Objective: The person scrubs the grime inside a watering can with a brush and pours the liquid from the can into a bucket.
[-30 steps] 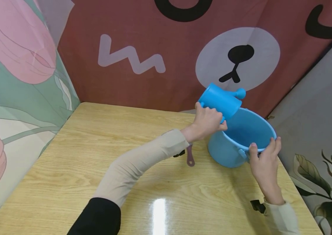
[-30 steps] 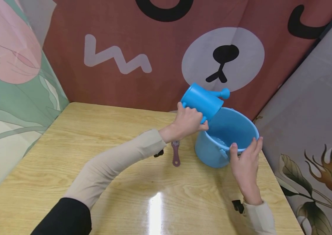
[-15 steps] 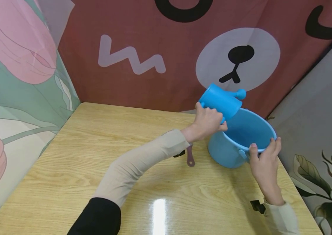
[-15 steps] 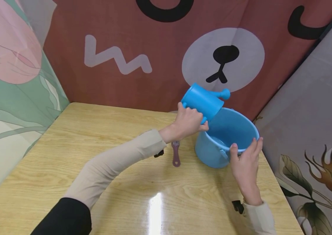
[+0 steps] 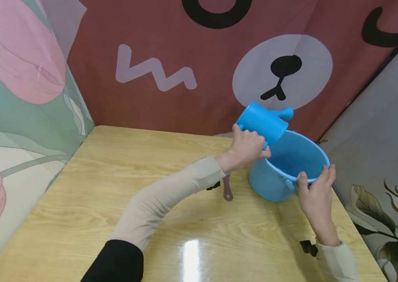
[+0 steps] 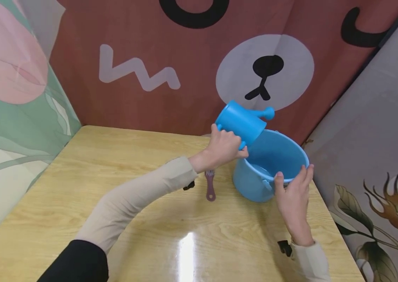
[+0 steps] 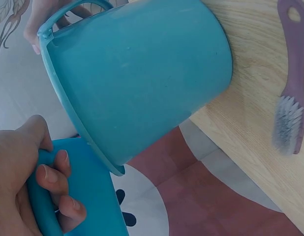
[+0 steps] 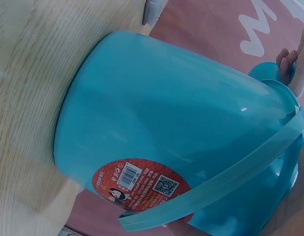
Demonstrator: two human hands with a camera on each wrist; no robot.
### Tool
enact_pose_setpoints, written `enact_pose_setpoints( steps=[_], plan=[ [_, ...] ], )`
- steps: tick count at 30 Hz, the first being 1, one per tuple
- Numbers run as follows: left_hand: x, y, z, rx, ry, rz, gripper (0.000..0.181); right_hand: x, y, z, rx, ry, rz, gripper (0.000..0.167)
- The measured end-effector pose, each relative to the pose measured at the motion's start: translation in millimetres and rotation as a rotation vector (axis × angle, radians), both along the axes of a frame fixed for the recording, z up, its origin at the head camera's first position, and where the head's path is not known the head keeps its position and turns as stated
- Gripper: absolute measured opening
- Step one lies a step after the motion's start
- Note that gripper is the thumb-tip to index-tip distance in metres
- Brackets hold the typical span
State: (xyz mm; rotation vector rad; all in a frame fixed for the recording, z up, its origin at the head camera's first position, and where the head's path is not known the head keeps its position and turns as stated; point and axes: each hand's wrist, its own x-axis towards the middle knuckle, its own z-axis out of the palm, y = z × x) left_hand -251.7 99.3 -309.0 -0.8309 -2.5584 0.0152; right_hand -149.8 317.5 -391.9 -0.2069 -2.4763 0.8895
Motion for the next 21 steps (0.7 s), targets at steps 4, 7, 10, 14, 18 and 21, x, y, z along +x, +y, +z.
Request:
enact_pose_setpoints(
  steps=[4,7,10,14,18,21],
  plan=[
    [0.1,-0.6,-2.7,0.010,0.006,-0.002,0.047,0.1,0.5,-2.0,0.008,-0.003,0.002,0.077],
    [0.2,0.0,-3.1,0.005,0.017,0.003,0.048,0.6,0.9,-3.2,0.009,-0.007,0.000,0.077],
    [0.0,0.8,-2.5,-0.001,0.031,0.004,0.047,0.8,1.0,-2.8,0.005,-0.009,-0.004,0.077],
    [-1.0,0.9,-1.2,0.005,0.041,0.005,0.046,0.0,1.1,-1.5,-0.001,-0.009,-0.005,0.076],
    [-1.5,-0.2,-0.9,0.010,0.046,0.002,0.046,-0.8,0.6,-0.9,0.001,-0.005,-0.002,0.076],
    [-1.8,-0.9,-1.3,0.011,0.044,-0.006,0.046,-1.1,0.2,-1.2,0.002,-0.001,0.000,0.077]
  ],
)
